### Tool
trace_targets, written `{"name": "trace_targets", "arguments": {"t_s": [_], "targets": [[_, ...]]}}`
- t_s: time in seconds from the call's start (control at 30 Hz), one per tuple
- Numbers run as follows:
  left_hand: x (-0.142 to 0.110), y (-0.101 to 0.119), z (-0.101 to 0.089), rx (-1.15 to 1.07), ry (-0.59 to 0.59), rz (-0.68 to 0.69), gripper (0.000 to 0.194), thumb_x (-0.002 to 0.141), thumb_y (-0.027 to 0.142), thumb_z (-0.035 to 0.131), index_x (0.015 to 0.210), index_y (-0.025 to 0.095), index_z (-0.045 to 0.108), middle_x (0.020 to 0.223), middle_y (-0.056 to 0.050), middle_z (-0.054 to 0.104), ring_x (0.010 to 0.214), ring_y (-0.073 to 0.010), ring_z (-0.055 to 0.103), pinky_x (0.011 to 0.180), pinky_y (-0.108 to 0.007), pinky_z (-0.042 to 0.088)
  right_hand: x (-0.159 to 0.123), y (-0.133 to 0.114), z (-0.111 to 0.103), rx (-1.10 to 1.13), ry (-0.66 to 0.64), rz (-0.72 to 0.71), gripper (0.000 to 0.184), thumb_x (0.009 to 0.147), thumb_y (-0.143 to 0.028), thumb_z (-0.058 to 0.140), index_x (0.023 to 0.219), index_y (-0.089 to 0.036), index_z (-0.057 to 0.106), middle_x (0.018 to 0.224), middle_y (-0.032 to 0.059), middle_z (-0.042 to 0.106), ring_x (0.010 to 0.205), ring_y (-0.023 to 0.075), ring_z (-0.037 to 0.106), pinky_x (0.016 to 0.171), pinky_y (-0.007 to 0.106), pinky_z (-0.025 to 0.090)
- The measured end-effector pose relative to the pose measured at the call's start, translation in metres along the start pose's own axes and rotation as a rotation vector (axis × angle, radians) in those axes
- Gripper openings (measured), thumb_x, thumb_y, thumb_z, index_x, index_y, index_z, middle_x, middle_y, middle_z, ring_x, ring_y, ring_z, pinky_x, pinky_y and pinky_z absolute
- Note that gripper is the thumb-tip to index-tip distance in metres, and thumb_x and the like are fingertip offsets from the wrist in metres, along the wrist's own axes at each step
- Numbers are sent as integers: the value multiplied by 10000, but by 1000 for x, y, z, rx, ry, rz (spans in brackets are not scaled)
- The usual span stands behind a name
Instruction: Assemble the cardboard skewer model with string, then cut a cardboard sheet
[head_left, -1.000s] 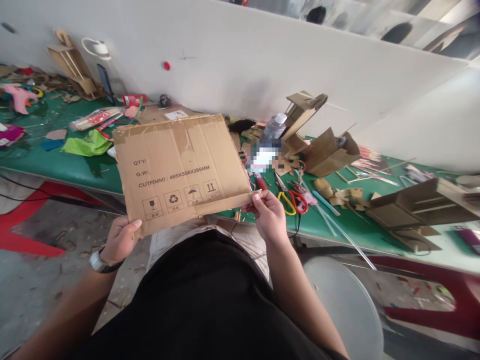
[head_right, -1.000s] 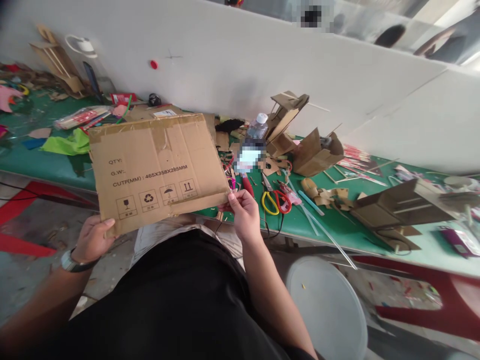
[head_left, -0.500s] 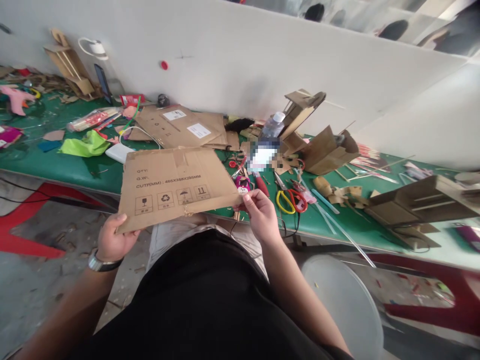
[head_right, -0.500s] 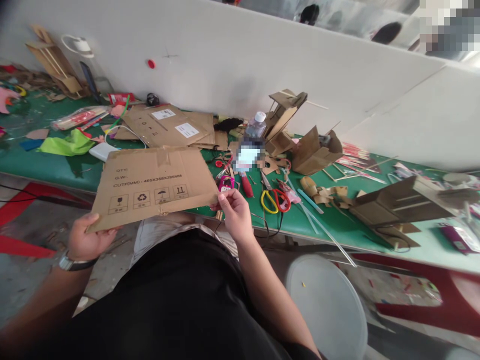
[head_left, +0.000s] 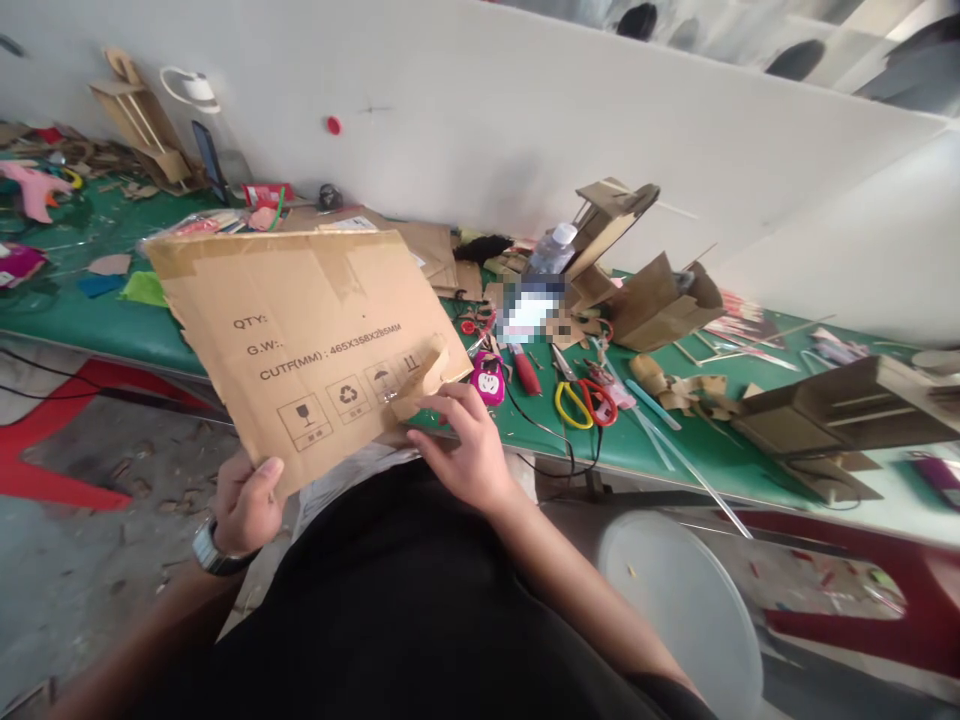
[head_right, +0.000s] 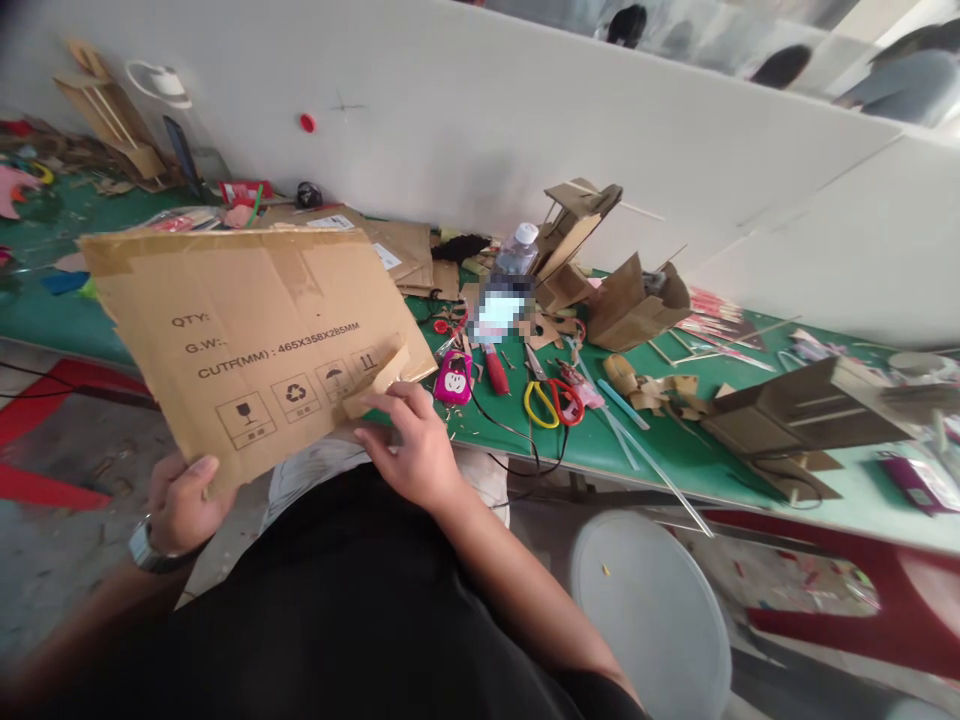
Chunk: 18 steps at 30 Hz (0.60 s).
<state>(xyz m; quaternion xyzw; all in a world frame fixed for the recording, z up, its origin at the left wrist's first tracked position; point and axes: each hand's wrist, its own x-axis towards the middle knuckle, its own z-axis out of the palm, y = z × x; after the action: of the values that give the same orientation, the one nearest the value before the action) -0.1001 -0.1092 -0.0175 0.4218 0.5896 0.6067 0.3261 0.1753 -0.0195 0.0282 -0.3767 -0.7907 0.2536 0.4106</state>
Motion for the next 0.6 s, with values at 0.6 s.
{"name": "trace_targets", "arguments": {"t_s": [0.6], "targets": [[-4, 30, 7, 274, -221, 548, 163, 740, 286, 620, 622, 219, 709, 558, -36, 679, 500, -221, 646, 485, -311, 525, 8, -5, 3, 134, -114, 268, 230, 867, -360, 844, 813, -212, 676, 781, -1, 718, 703, 146, 611, 680, 258, 445]]}}
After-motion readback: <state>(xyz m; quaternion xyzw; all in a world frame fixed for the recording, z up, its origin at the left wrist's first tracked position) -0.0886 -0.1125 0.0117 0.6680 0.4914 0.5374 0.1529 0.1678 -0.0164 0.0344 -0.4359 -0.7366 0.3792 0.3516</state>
